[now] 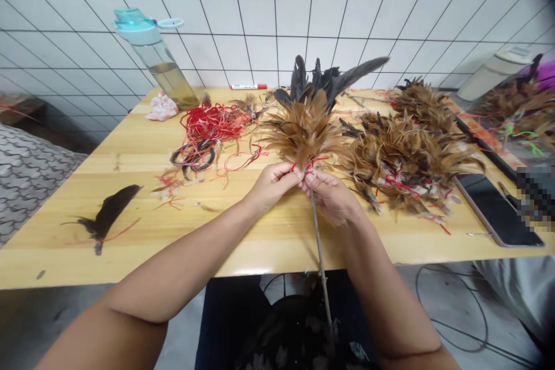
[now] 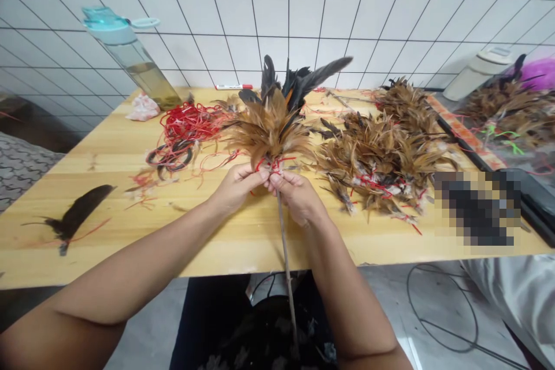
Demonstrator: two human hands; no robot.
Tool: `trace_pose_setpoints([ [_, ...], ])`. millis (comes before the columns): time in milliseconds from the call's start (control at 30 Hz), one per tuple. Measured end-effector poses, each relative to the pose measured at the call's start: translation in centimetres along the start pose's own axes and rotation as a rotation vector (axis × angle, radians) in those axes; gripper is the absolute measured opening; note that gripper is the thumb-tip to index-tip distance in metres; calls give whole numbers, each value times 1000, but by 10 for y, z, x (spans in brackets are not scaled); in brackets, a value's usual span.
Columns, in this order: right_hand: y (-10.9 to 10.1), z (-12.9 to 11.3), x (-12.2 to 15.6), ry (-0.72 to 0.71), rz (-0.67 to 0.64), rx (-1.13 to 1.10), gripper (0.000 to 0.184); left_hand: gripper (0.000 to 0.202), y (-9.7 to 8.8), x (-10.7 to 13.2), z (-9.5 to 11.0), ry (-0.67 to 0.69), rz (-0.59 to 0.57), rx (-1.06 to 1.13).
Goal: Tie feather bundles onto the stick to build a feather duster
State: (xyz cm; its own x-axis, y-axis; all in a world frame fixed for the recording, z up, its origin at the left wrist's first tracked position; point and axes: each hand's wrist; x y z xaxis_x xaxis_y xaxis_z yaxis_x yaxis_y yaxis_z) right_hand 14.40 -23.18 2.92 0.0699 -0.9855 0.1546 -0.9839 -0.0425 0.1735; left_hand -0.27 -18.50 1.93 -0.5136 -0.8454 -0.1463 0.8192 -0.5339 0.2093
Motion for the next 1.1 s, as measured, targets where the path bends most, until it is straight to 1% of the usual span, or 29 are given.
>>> trace_pose_setpoints([
  [133, -7, 3, -3, 45, 92, -12, 39, 31, -7, 0, 1, 48, 11, -177],
  [233, -10, 7, -5, 60, 169, -37, 38, 26, -5, 3, 3, 58, -28, -367],
  [333, -11, 11, -7, 75, 205, -82, 37, 20, -1, 6, 6, 129, -27, -529],
  [433, -10, 13, -7, 76, 190, -84, 39, 19, 0, 6, 8, 175, -28, -592],
  [567, -10, 11, -4, 64, 188, -111, 43, 18, -1, 5, 7, 155, -69, -601],
  [667, -11, 8, -1, 30, 222, -132, 46, 20, -2, 4, 3, 79, -115, -505],
  [800, -12, -1, 6, -17, 281, -103, 43, 25, -3, 5, -4, -13, -161, -305],
  [933, -12, -14, 15, -100, 363, -77, 40, 32, -5, 5, -10, -85, -75, -15],
  [1100, -16, -25, 26, -136, 463, -63, 38, 26, -4, 3, -8, -145, 8, 367],
])
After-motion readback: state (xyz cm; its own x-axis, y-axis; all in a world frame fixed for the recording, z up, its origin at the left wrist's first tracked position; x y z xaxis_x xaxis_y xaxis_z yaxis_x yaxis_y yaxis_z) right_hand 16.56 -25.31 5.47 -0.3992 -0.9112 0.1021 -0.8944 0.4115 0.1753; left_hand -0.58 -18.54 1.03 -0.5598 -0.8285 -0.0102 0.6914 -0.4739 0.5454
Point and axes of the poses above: each hand's wrist, its own x-axis away from the middle knuckle, its own y-axis out of the palm, z = x × y, and after that the axes turned 9 degrees about x, right-handed
